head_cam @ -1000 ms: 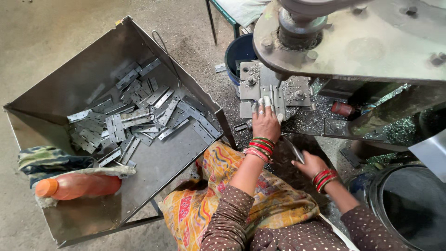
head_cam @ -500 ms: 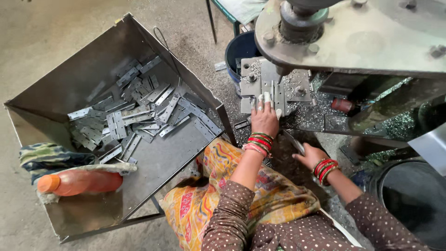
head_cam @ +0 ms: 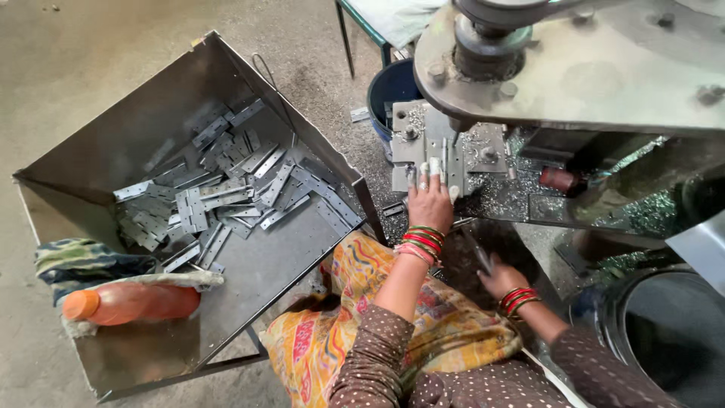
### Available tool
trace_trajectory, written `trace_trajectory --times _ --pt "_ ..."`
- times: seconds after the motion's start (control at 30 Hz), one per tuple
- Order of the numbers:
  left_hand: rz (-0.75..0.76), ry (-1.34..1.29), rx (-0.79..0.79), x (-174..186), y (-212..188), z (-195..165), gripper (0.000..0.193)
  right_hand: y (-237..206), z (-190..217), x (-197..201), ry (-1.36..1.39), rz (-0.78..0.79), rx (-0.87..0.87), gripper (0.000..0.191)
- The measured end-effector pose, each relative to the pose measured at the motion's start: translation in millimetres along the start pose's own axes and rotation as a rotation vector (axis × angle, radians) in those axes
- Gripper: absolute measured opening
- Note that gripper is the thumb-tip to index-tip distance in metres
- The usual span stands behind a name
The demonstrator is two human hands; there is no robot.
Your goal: The person repeatedly picks up small metal plates from a bin, places them into a press machine, and operates the lever to punch holes. The finished pieces are returned to the bin.
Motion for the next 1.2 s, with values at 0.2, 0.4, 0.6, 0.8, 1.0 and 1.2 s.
trace_trajectory --times 0.2,0.4,0.6,0.8,1.0,1.2 --pt "0.055 0.097 0.032 -20 24 -3 0.03 14 -6 19 0.044 0.051 0.068 0.054" --pt "-0.015 0.144 0.029 -18 33 0 0.034 -3 -8 -16 0.075 0.045 -0.062 0.053" --pt "-0.017 0.046 0.04 -7 10 5 0.031 -1 0 -12 0.072 -0.007 0.023 0.051" --pt "0.101 0.008 0.042 -21 24 7 0.03 17 -10 13 0.072 0.054 0.071 0.055" --pt "-0.001 -0.013 0.049 -20 44 9 0.029 6 -9 -4 0.089 -0.032 0.06 0.052" --pt "0.077 -0.035 0.047 -20 26 9 0.03 -5 -3 -21 0.057 -0.098 0.074 0.052"
Point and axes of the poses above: each hand's wrist, its own y-axis towards the middle knuckle, its own x-axis out of the back of the hand, z = x × y, the point moved 7 cm from there along y, towards the middle knuckle, and after that the axes turned 3 degrees about x, right-handed, at the moved point
